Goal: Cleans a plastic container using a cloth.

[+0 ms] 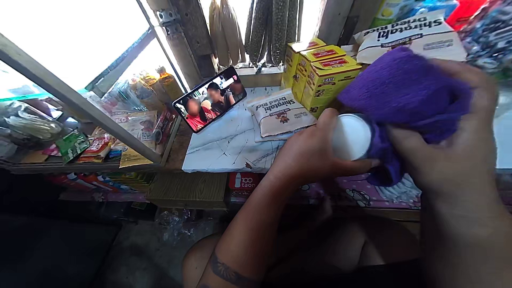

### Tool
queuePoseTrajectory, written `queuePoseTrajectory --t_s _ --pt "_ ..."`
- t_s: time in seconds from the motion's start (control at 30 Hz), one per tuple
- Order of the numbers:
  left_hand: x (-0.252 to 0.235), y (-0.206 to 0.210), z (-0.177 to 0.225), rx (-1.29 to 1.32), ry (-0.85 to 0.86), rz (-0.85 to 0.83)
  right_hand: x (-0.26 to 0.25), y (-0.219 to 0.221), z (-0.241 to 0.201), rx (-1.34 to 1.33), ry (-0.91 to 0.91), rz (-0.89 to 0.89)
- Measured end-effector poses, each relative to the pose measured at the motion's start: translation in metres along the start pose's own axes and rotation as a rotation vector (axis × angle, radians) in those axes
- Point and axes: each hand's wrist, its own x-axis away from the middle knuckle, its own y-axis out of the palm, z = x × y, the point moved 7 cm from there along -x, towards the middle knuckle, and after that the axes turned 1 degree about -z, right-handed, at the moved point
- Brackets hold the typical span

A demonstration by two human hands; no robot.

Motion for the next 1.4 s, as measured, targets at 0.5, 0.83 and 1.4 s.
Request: queuePoseTrajectory --t_s 0.5,0.83,1.4 --pt "0.001 -0.002 0.001 0.027 0.0 0.03 0.0 -0.012 0.028 -0.141 0.168 0.119" --pt "0.001 -0.002 0.001 0.019 0.011 0.035 0.007 -0.013 0.043 -0.296 0.251 0.216" --pt "0.001 0.0 0.001 0.014 0.065 0.04 0.028 -0.015 0.058 -0.284 0.115 0.366"
